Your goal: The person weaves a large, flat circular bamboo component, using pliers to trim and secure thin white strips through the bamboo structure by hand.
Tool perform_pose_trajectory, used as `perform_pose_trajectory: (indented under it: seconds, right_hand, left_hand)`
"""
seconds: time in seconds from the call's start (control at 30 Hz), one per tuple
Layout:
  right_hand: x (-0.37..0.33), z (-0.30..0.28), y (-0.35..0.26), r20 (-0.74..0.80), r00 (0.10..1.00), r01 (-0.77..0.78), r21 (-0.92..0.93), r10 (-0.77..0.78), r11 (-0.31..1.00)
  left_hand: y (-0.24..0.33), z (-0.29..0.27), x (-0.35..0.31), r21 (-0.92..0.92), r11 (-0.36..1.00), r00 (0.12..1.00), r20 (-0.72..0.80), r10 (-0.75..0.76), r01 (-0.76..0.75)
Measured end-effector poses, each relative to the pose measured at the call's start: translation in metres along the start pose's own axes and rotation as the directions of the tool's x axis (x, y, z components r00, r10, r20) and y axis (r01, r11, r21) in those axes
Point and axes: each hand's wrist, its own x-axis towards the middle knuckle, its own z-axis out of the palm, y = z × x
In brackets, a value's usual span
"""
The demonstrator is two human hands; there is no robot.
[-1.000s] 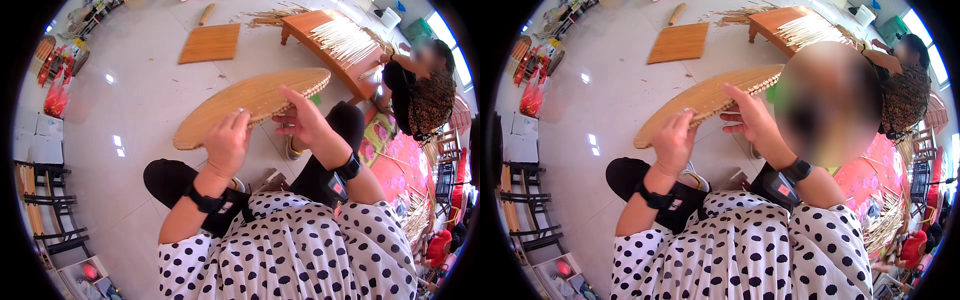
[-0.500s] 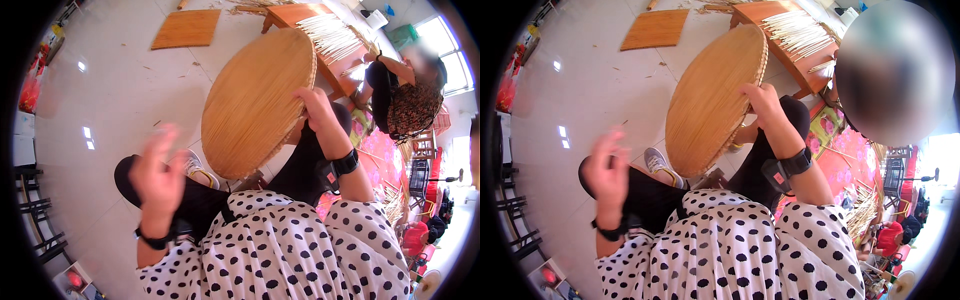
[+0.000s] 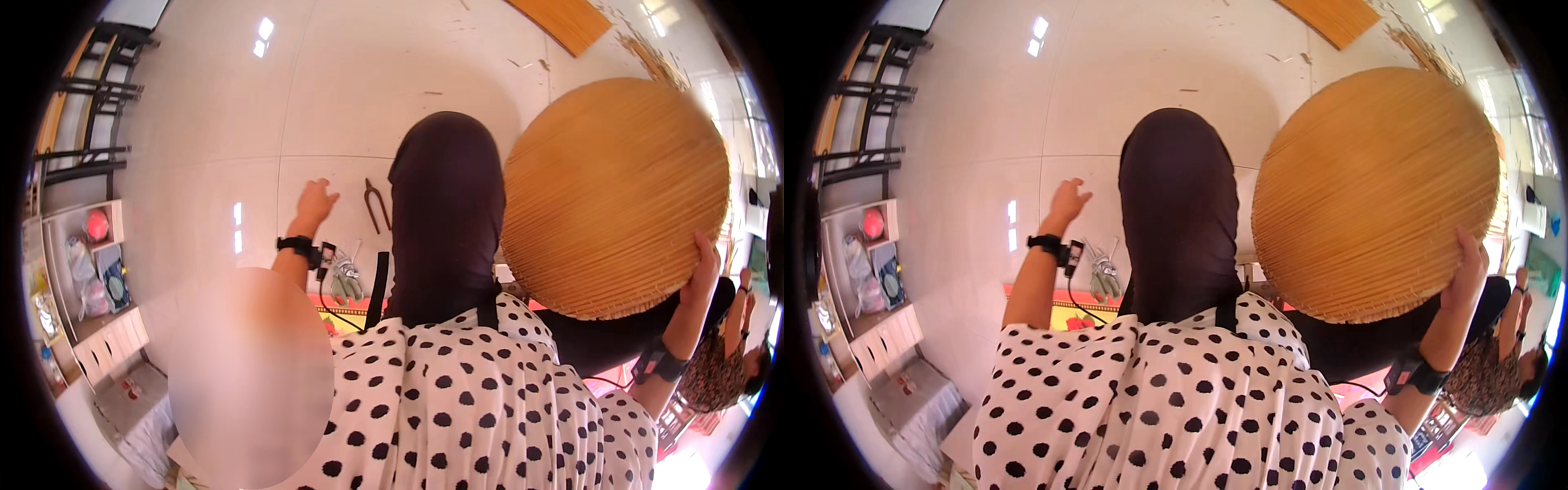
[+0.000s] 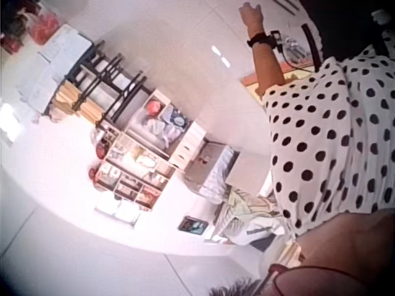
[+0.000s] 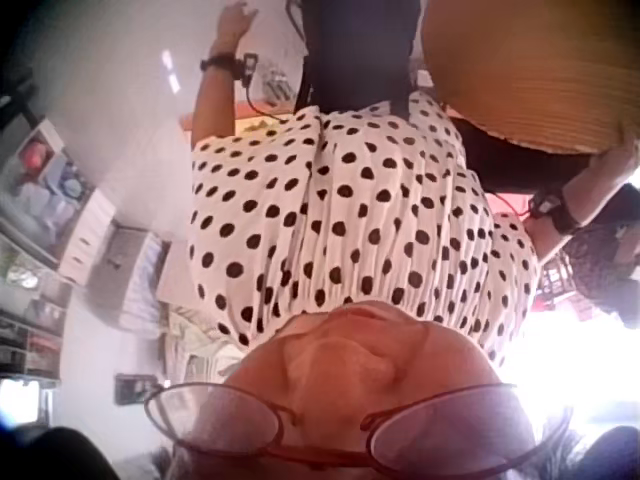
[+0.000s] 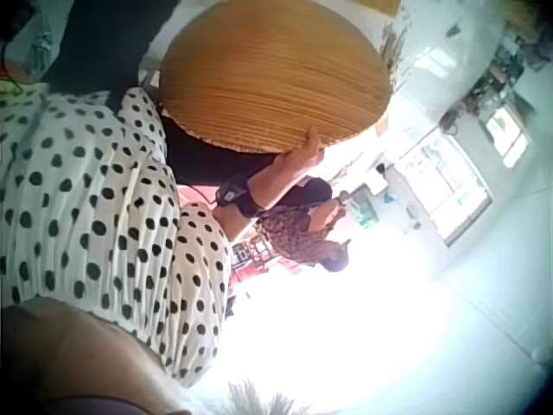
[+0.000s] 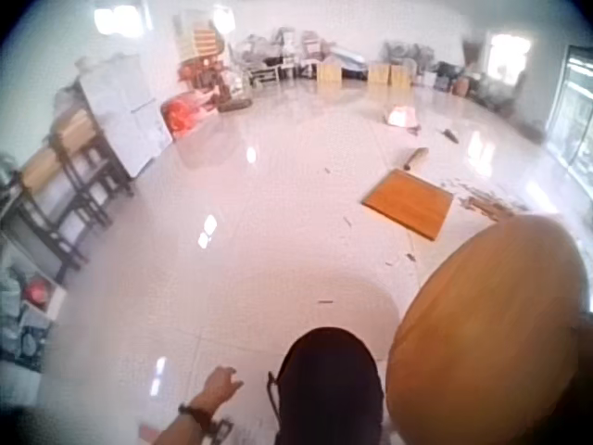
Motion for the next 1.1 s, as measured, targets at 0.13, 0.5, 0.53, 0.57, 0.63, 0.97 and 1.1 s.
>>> perform_pose_trajectory:
  seconds: [0.13, 0.5, 0.53, 0.57, 0.63, 0.97, 1.1]
  right_hand:
    - [0.005, 0.003, -0.005, 0.022, 1.000, -0.016, -0.032, 0.017, 0.999]
    - [-0.057, 0.076, -0.029, -0.046, 0.997, 0.037, -0.345, -0.056, 0.938]
    - [-0.060, 0.077, -0.032, -0.041, 0.997, 0.060, -0.251, -0.072, 0.966]
    - [-0.066, 0.077, -0.030, -0.026, 0.996, 0.079, -0.147, -0.083, 0.986]
    - [-0.070, 0.087, -0.020, -0.033, 0.994, 0.098, -0.088, -0.101, 0.991]
    - [-0.079, 0.085, -0.004, -0.043, 0.994, 0.087, -0.175, -0.096, 0.981]
    - [-0.070, 0.080, -0.003, -0.036, 0.993, 0.105, -0.125, -0.110, 0.987]
  left_hand:
    - [0.017, 0.069, -0.017, -0.008, 1.000, 0.981, 0.190, -0.025, 0.027]
    - [0.035, 0.191, 0.013, -0.192, 0.949, 0.957, 0.194, -0.214, 0.251]
    - [0.029, 0.188, 0.013, -0.227, 0.932, 0.951, 0.189, -0.243, 0.283]
    - [0.017, 0.181, 0.011, -0.266, 0.910, 0.944, 0.178, -0.279, 0.319]
    - [-0.003, 0.176, 0.028, -0.421, 0.828, 0.929, 0.176, -0.327, 0.371]
    - [-0.004, -0.006, 0.039, -0.992, -0.120, 0.946, 0.078, -0.314, 0.042]
    - [0.106, -0.178, -0.007, -0.894, 0.087, 0.871, -0.448, -0.201, -0.440]
